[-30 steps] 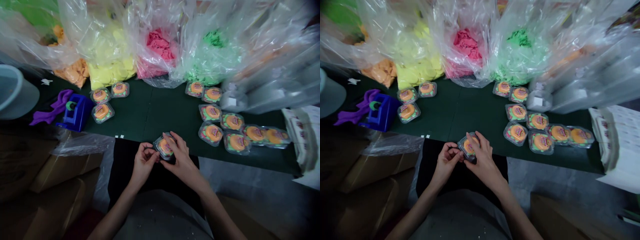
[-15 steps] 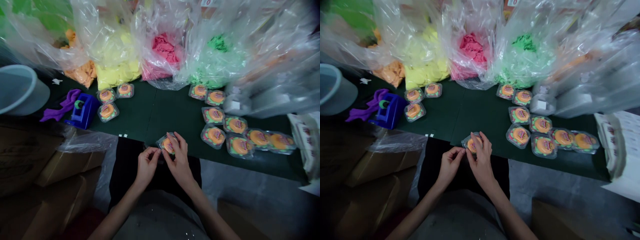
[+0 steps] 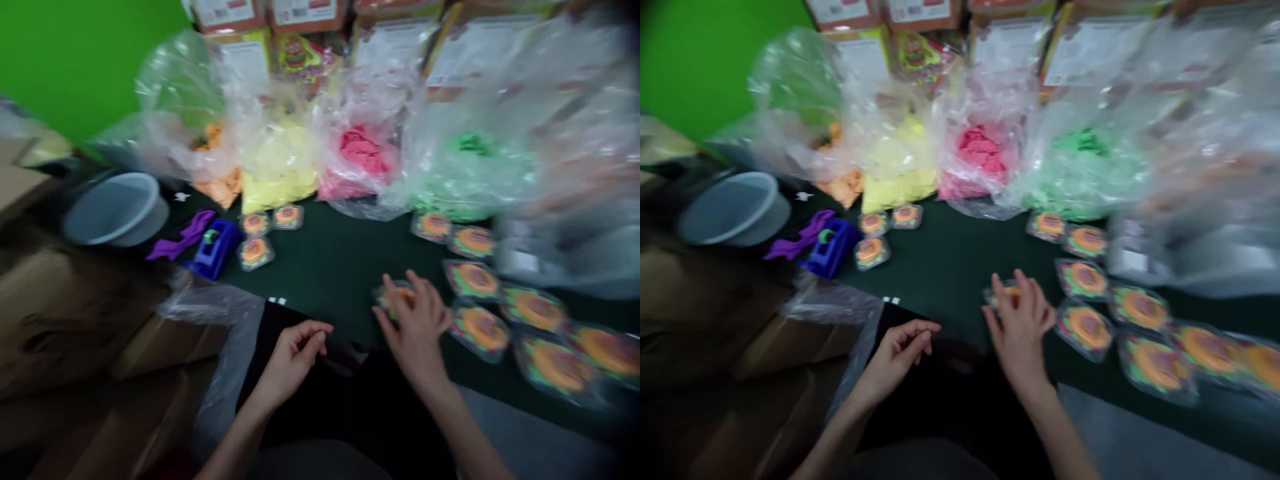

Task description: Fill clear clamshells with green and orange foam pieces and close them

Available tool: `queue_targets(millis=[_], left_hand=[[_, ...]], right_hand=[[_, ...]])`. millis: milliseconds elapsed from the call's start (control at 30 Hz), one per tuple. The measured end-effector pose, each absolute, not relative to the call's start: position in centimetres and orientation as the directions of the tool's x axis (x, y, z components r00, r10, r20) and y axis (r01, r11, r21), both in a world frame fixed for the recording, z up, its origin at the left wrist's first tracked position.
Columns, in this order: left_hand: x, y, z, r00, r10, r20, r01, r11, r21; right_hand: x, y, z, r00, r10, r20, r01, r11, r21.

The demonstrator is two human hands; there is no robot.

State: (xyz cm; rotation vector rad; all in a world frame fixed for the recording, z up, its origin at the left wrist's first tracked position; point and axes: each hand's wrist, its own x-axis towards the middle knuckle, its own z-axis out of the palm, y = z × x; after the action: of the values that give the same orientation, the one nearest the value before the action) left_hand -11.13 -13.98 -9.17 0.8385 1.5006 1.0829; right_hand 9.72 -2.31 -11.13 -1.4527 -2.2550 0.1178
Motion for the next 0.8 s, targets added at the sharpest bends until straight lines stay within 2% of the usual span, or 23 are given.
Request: queue_targets(millis=[100, 167, 233, 333, 433, 533, 600, 667, 733, 800], left_hand=[[-17.2, -13.9, -7.7, -0.503, 0.851, -0.152, 0.149, 0.259, 0.954], [-21.9, -14.4, -6.9, -0.703, 0.707, 0.078, 0.354, 0.252, 0.901], [-26.0, -15.1, -6.4, -0.781, 0.552, 0.291, 0.519, 0.314, 0.795], [-29.9, -15.7, -5.9, -0.769, 0.474, 0.429, 0.626, 0.421, 0.656], [-30.4, -14.9, -5.7, -0.714, 0.516, 0.474, 0.690, 0.406, 0.599], [-28.8, -13.4, -5.9, -0.669, 0.577, 0.469, 0.716, 0.331, 0.614], [-27.4, -12.4, -6.6, -0.667, 0.581, 0.467, 0.714, 0.317, 0.625], [-26.1, -11.8, -7.7, -0.682, 0.583, 0.441, 0.686, 0.303, 0.661], [-25.3, -11.2, -9.1, -0.704, 0.599, 0.381, 0.630, 0.279, 0.725], [-25.2, -10.6, -10.5, -0.723, 0.620, 0.305, 0.558, 0.263, 0.788]], right_hand=[[10.2, 3.2, -12.5, -0.383, 0.830, 0.405, 0.833, 0.500, -0.236], [10.8, 6.4, -14.0, -0.371, 0.809, 0.457, 0.833, 0.507, -0.221], [11.4, 8.4, -15.1, -0.336, 0.796, 0.504, 0.837, 0.498, -0.228], [11.3, 8.9, -14.9, -0.277, 0.798, 0.535, 0.850, 0.463, -0.251], [8.6, 6.9, -12.4, -0.308, 0.803, 0.509, 0.817, 0.498, -0.290], [2.7, 3.8, -10.2, -0.460, 0.745, 0.482, 0.619, 0.659, -0.428], [-2.1, 1.9, -10.0, -0.542, 0.724, 0.427, 0.479, 0.684, -0.551], [-6.6, 0.8, -10.8, -0.589, 0.729, 0.349, 0.366, 0.626, -0.689], [-10.3, 0.4, -11.9, -0.595, 0.767, 0.239, 0.293, 0.484, -0.824], [-12.9, 0.5, -12.9, -0.574, 0.799, 0.180, 0.249, 0.380, -0.891]])
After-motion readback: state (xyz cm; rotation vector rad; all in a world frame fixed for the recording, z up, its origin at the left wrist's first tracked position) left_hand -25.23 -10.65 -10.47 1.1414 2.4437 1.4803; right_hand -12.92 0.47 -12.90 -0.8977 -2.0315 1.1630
